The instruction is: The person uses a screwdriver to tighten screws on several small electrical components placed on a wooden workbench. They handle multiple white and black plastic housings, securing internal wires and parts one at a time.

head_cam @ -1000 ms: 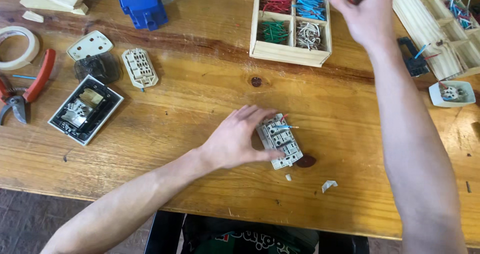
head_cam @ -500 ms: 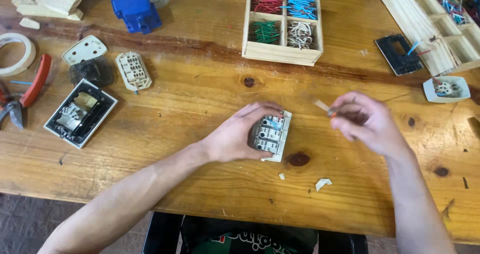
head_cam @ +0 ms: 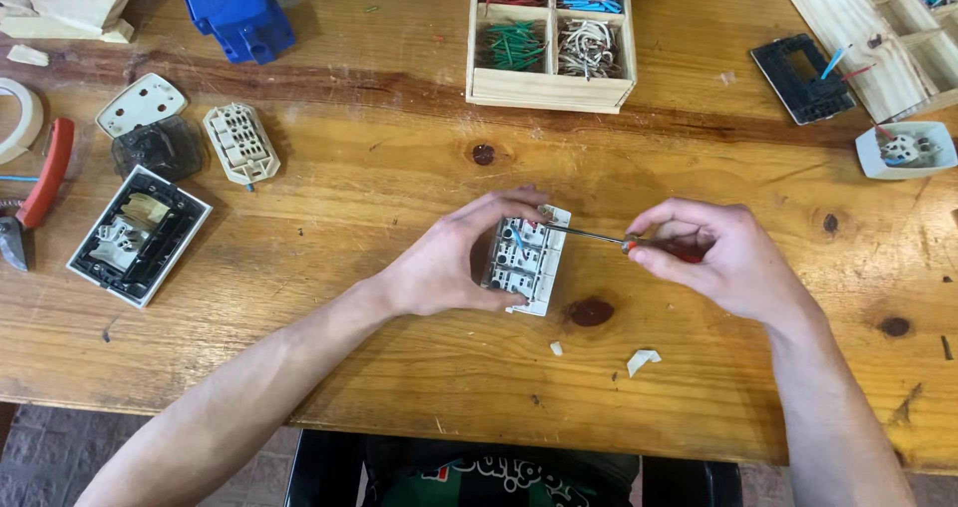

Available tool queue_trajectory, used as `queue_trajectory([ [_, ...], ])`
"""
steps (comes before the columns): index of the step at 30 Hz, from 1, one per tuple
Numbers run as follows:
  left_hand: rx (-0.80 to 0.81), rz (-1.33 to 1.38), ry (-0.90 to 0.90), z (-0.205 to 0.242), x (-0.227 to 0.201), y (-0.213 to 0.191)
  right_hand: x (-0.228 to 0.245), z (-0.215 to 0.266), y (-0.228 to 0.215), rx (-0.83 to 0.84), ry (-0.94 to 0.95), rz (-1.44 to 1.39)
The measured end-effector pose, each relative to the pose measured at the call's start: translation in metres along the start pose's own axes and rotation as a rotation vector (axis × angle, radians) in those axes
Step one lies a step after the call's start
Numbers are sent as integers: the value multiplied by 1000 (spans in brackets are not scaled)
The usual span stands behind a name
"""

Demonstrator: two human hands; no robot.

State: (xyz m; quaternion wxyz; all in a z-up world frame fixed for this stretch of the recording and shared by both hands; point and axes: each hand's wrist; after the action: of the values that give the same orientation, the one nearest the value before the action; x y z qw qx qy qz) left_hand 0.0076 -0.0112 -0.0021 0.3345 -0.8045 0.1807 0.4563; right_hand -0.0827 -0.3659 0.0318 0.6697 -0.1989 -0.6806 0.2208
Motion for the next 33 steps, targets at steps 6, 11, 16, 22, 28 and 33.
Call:
queue_trajectory([
  [6,-7,-34,1,0,1,2,4,0,-1,15,-15,14],
  [11,-8,-35,-56,-1,0,1,2,-2,1,15,31,45],
  [16,-16,-38,-43,-1,-2,2,3,-1,4,34,40,49],
  [22,-33,-55,-48,0,-2,2,7,-3,5,105,168,-7],
  [28,-33,-64,-49,0,-1,3,10,-3,0,188,128,104],
  [33,-43,-65,-1,1,2,6,5,-5,6,189,213,-8],
])
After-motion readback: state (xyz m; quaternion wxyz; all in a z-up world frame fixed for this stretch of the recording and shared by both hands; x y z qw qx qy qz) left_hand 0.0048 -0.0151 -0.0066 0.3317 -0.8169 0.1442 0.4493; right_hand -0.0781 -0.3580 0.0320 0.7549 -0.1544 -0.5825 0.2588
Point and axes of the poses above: each hand's wrist, its own z-axis away from the middle knuckle, its own y-axis out of the palm, x = y × z, and after that the axes turned 6 degrees about -x, right-handed
